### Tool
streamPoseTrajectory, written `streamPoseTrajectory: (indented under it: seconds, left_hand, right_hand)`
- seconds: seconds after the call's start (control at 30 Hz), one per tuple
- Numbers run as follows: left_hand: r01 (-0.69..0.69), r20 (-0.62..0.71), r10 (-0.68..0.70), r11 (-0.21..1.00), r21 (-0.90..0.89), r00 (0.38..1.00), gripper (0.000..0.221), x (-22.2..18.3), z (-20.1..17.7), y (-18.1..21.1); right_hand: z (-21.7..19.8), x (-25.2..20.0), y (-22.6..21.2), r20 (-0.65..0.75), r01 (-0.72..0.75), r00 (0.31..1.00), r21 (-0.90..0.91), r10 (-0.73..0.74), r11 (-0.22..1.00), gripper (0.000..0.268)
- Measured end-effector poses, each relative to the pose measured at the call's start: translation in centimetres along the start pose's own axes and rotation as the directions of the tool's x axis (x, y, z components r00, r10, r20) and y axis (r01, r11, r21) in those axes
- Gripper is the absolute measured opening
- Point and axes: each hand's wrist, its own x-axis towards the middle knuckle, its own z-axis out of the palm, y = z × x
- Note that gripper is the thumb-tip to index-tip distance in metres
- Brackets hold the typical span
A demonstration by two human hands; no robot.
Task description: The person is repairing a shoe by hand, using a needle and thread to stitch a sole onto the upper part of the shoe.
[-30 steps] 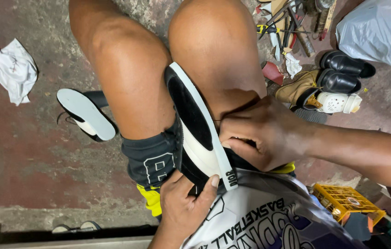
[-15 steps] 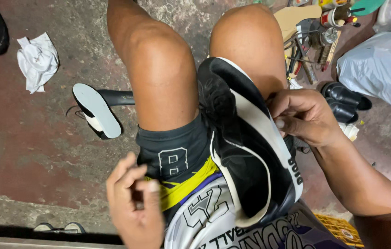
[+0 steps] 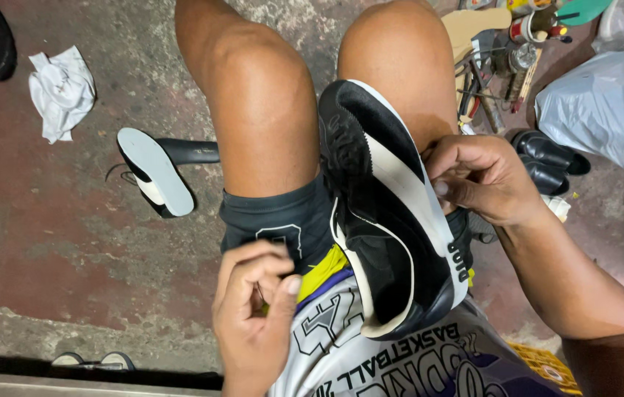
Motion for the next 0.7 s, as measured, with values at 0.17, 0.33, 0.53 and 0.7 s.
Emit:
streamPoseTrajectory:
  seconds: [0.17, 0.33, 0.53, 0.7]
  left_hand:
    - [-0.020, 0.045, 0.024, 0.996, -0.081, 0.999, 0.019, 0.7, 2.8, 0.7]
    - [0.061, 0.009, -0.061, 0.994, -0.093, 0.998, 0.009, 0.0, 2.3, -0.1]
    - [0.219, 0.078, -0.211, 0.969, -0.117, 0.974, 0.008, -0.6, 0.2, 0.3]
    - [-0.022, 0.188, -0.004, 0.991, 0.135, 0.982, 0.010, 0.8, -0.3, 2.6]
  right_hand:
    - [0.6, 0.5, -0.6, -0.013, -0.019, 1.000, 0.035, 0.020, 0.999, 0.004]
    - [0.4, 0.4, -0.8, -0.007, -0.051, 0.999, -0.080, 0.051, 0.995, 0.004]
    - [0.8, 0.4, -0.8, 0.028, -0.050, 0.998, 0.021, 0.049, 0.999, 0.006]
    - [1.2, 0.9, -1.4, 0.056, -0.002, 0.998, -0.071, 0.006, 0.998, 0.007]
